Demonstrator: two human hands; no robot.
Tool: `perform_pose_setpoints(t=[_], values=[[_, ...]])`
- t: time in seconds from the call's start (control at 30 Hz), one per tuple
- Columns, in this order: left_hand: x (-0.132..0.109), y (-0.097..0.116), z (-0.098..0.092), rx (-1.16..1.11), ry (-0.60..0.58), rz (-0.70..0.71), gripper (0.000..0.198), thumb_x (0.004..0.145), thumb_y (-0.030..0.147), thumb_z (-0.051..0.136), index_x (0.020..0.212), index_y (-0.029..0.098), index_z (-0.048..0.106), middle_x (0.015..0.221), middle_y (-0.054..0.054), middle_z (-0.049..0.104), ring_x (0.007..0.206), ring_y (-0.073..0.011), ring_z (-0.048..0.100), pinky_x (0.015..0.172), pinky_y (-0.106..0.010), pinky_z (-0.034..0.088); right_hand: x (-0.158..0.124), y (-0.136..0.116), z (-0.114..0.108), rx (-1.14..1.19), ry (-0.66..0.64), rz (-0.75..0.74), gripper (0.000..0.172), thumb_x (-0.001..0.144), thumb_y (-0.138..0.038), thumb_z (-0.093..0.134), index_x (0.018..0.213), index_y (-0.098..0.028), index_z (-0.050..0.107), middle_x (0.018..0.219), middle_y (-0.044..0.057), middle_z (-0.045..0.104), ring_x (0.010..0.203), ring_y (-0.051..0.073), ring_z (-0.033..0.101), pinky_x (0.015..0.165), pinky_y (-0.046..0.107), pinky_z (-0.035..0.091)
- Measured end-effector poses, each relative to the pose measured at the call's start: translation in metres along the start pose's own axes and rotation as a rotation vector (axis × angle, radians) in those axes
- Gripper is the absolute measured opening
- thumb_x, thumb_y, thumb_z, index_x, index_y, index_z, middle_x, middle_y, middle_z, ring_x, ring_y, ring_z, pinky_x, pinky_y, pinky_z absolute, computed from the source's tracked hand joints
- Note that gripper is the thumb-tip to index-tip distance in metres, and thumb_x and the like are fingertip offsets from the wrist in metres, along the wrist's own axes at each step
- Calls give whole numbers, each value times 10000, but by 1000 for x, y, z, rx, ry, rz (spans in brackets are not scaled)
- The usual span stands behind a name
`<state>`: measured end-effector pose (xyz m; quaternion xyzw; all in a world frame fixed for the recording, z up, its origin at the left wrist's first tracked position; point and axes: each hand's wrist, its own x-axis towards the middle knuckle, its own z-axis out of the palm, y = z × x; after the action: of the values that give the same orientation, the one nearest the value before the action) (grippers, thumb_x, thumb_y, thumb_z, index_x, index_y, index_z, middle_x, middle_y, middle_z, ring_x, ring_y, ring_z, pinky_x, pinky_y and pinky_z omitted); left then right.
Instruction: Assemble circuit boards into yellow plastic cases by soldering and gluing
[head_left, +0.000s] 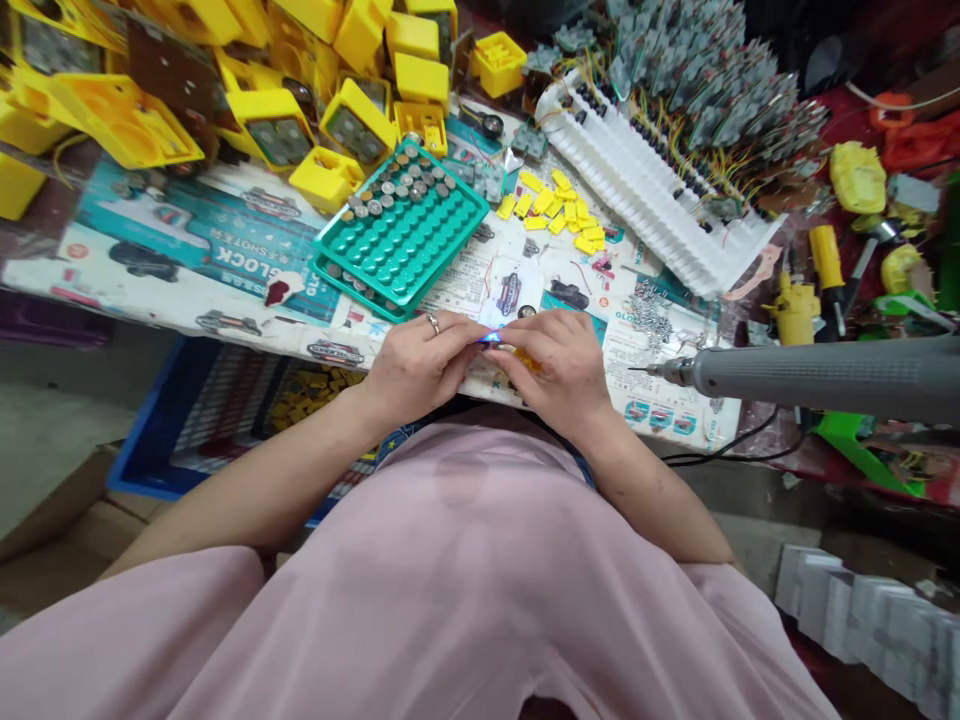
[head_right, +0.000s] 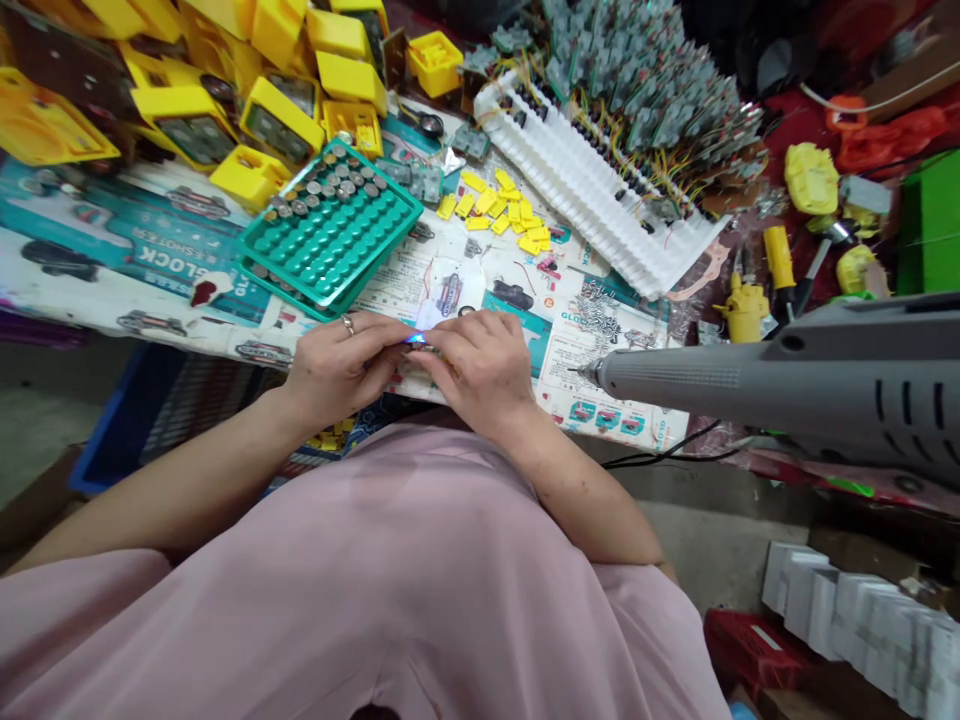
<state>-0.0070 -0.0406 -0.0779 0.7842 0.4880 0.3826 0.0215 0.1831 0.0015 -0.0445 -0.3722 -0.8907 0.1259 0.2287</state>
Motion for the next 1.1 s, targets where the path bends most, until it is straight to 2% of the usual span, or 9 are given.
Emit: perform_pose_setpoints(t=[0.17,0.27,0.4,0.53,0.7,0.83,1.0,1.1], values=[[1,-2,-2,-49,-5,-14,184,934,151,575,1083,151,683,970,-62,758,894,-152,728,807,-241,568,-1,9,-11,35,70,17,308,939,-469,604,1122,-232,678,1131,61,747,1054,205,665,901,357,485],[1,-2,-4,-42,8,1,166,928,157,600,1073,137,678,967,-65,756,909,-150,733,809,-231,578,0,21,-17,48,108,52,229,996,-310,512,1134,-224,673,1110,73,746,1048,194,671,915,356,517],[2,-2,-4,6,-4,14,148,926,171,600,1052,150,676,963,-59,753,898,-150,733,794,-237,586,2,39,-14,-17,-13,51,274,990,-211,450,1096,-256,699,1078,70,739,1007,221,650,911,416,517],[2,-4,-2,37,6,55,143,912,130,575,1005,163,678,937,-51,751,868,-148,725,770,-239,583,5,47,-3,-43,-160,17,307,955,-184,495,1174,-266,694,1107,76,701,998,229,595,914,414,500],[0,-6,-1,13,19,59,180,888,100,557,1001,179,673,926,-47,755,838,-159,718,745,-264,581,13,47,-4,-30,-235,41,294,939,-201,505,1145,-280,700,1088,79,648,993,223,569,898,387,495],[-1,-6,-1,33,-12,18,144,910,144,571,990,187,683,917,-45,747,852,-156,719,750,-256,575,20,46,-11,-11,-286,65,216,908,-199,533,1057,-218,689,1062,98,652,1004,237,578,907,387,493],[-2,-6,0,-12,-8,18,171,912,158,588,1049,183,689,967,-59,749,890,-166,722,777,-264,583,20,44,-15,11,-253,134,122,889,-203,570,971,-202,660,939,67,678,879,209,613,818,363,504],[-2,-6,0,10,-39,-25,171,920,190,582,1046,191,696,957,-56,753,882,-169,727,770,-275,593,16,41,-18,66,-148,136,200,903,-218,574,1084,-203,658,993,57,701,842,177,634,808,339,523]])
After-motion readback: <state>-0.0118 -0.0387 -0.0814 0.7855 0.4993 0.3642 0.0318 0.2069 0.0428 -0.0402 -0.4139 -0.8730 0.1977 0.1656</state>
